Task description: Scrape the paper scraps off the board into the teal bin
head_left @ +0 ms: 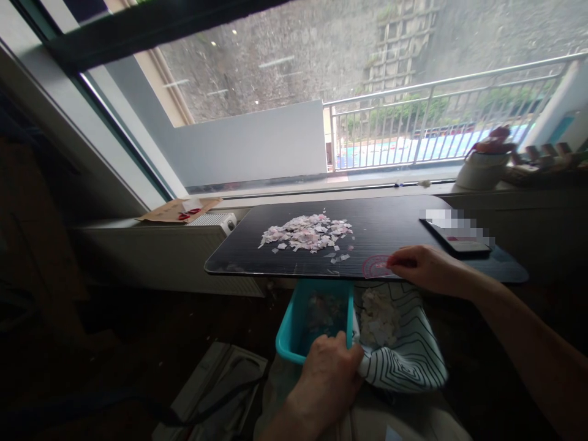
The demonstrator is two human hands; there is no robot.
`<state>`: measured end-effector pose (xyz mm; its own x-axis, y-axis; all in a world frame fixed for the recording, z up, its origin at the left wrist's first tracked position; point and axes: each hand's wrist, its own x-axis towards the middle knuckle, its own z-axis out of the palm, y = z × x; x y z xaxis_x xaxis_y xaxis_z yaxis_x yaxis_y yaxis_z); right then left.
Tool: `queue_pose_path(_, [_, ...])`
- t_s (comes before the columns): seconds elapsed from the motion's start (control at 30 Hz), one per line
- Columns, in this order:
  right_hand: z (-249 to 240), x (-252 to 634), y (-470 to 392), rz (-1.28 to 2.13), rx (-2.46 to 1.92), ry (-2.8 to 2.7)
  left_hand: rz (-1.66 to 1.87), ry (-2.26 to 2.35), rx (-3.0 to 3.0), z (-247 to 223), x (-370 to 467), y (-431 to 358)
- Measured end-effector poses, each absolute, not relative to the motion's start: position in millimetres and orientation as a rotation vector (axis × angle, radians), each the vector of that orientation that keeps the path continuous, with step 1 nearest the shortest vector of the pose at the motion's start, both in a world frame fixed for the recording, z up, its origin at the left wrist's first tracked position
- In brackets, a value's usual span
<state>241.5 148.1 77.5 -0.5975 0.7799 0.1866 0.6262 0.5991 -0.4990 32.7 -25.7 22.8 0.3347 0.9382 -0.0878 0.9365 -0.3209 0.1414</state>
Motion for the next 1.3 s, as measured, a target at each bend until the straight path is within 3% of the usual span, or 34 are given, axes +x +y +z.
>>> queue_pose_path(0.33, [79.1, 198.9, 155.3, 0.335, -1.147, -2.372, 0.010, 1.719, 2.418, 24.2, 34.0, -24.2])
queue_pose_path(1.3, [61.0, 163.2, 169.0, 0.621, -1.015, -2.421, 0.015, 1.706, 2.417, 19.9, 34.7, -24.8])
